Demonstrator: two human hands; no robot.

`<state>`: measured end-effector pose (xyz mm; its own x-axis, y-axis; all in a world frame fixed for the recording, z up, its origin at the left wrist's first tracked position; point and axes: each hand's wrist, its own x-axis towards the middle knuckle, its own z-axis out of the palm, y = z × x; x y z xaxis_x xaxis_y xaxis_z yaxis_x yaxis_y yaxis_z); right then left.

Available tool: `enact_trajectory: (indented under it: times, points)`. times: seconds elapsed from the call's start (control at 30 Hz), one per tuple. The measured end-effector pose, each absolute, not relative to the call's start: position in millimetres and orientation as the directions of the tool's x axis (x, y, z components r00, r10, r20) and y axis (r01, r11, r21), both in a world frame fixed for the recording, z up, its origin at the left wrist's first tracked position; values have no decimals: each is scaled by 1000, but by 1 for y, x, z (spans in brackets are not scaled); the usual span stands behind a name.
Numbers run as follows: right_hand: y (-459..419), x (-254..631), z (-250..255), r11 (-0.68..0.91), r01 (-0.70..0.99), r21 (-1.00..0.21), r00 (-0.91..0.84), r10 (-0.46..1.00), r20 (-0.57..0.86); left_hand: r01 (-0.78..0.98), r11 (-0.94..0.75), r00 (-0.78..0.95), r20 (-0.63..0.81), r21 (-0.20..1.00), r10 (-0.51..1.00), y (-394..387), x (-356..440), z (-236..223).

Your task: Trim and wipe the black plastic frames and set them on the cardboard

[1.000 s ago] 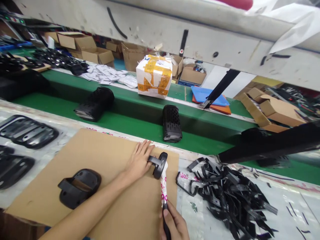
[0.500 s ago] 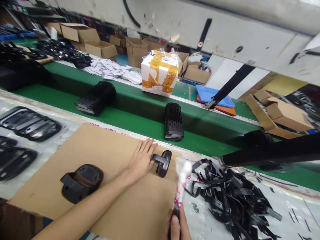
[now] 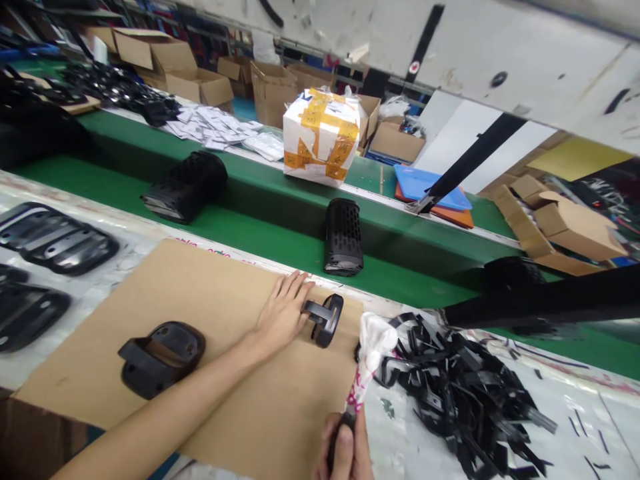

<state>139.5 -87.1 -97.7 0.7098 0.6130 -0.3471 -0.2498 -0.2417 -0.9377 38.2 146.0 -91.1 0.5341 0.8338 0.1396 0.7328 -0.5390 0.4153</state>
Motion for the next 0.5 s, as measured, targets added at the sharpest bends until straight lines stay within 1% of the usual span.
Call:
enact_trajectory:
  times: [0.1,0.17,0.27,0.33,0.43,0.5]
  points:
    - [-83,137,-99,-420,-278,-864,600,626,-498,730,-540,531,151,419,834,146,38,-92]
    - [-81,141,-96,-477,-261,-839,549,642,-535,730,-537,528,150,423,836,146,38,-92]
    - [-83,145,-89,-395,-236,-888,596,663,-453,725,-543,527,165,424,834,146,38,-92]
    - [-84,144,-85,-353,-225,-908,594,689,-415,721,-549,529,176,423,830,146,37,-92]
    - [-79,141,-79,-419,-221,-881,506,723,-471,720,-546,525,180,428,832,145,37,-94]
    - [-75,143,-75,-418,-208,-884,458,757,-466,711,-544,521,185,446,833,146,36,-96]
